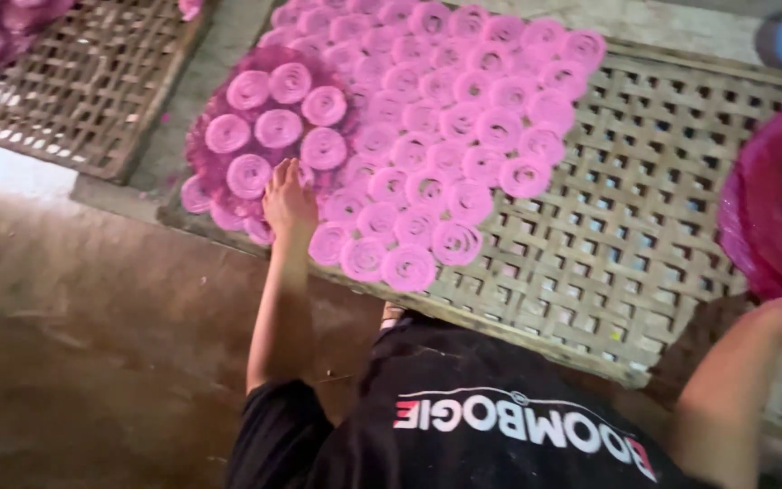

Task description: The person arranges pink rolled fabric roses onto a glittery pink circular base and a rectangular woven tray. They pick up individual roses and place them in neat rows, filling the surfaces to create a decorative floral display.

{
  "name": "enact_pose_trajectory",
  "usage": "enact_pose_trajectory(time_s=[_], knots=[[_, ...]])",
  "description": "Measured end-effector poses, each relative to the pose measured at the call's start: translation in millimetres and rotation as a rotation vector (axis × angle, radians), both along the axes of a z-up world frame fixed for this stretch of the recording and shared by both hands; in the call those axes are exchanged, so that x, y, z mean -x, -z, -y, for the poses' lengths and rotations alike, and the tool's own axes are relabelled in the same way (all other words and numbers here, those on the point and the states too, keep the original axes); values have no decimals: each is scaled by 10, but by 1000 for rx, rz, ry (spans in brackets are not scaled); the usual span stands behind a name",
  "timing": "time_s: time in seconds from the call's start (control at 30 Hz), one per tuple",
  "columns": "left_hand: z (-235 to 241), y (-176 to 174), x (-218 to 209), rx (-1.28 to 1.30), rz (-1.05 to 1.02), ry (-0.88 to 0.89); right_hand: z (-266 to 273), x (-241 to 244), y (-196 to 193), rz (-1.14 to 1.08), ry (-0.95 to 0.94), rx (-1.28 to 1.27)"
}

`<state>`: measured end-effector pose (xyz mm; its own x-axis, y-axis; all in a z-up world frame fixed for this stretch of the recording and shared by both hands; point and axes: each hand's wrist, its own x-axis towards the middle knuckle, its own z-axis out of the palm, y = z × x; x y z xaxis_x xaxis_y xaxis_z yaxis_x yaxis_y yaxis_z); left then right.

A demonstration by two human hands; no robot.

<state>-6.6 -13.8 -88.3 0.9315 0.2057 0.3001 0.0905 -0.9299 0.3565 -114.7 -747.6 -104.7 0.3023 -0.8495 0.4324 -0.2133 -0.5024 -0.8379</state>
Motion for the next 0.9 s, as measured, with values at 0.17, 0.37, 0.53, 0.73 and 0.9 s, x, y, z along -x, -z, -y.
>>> enact_pose_trajectory(time_s=[0.17,0.37,0.53,0.73,0.9], knots=[[-186,283,-316,-160,-118,-52,-1259,18,209,98,-247,15],[-596,305,-513,-130,-336,-96,-2692,-296,-300,78,-765,36],[-852,-35,-514,46,-318,214,-3740,-511,-691,-14,-1149,-124],[-524,-796,-159,246,-285,397,-4679,-780,-652,-455,-1564,-1287],[260,-1231,386,320,-118,553,-4740,-893,-687,-536,-1386,-1840]])
